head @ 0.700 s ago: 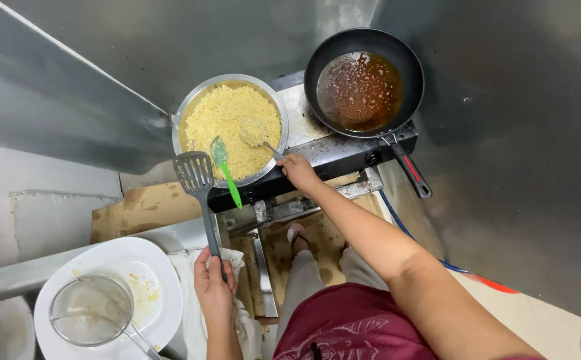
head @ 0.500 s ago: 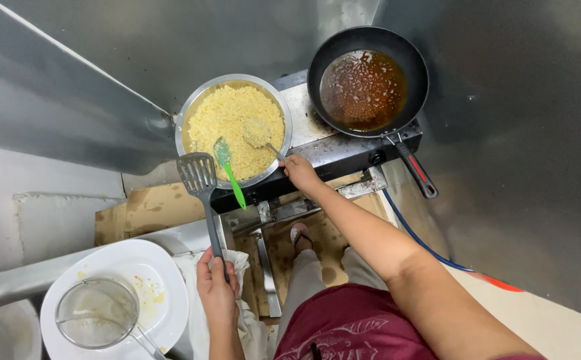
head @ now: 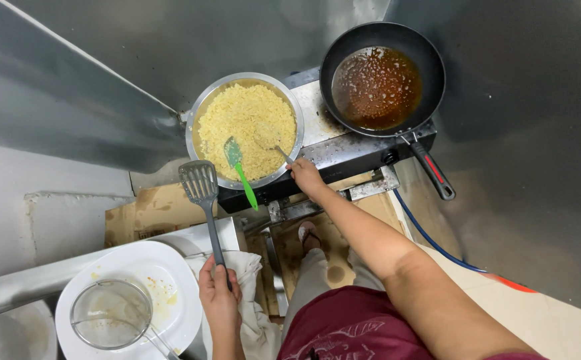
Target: Frying batter in a pan using a spoon and a spatula
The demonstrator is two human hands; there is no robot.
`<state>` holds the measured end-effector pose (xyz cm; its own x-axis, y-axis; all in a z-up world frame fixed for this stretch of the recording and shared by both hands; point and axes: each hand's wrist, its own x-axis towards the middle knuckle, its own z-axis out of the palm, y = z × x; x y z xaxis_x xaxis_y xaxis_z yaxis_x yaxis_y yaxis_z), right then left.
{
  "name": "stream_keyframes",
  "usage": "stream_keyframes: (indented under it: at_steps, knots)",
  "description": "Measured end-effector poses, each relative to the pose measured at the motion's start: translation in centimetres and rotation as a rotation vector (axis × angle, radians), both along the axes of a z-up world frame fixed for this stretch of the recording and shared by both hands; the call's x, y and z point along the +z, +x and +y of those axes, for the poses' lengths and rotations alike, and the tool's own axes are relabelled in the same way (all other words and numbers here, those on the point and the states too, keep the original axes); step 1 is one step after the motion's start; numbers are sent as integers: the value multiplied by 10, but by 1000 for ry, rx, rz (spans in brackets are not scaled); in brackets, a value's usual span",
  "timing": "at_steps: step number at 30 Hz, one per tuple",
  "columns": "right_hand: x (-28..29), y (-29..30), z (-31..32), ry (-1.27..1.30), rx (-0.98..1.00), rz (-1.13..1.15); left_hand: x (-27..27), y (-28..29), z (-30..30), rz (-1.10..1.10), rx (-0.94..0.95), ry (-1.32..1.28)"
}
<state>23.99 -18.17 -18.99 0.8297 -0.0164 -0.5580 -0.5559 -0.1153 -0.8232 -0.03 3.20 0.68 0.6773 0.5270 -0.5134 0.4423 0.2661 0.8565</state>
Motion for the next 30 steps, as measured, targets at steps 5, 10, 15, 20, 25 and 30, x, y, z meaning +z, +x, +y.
stream_keyframes:
  at_steps: [5,10,15,20,25,30]
  knots:
    - [-6,-1,0,2,-13,-46,-5,3,7,9,-1,-14]
    - [20,-5,-7,58,7,-59,-7,8,9,-21,-46,-1]
    - [24,-3,-15,51,32,-63,7,19,0,18,-81,9]
    - [21,-7,-23,89,4,-62,-1,20,-4,-36,-99,-23]
    - [27,-9,-30,104,-9,-89,1,19,-10,-24,-108,-15]
    - [28,-4,-41,171,-27,-86,-7,20,-13,-23,-102,-26]
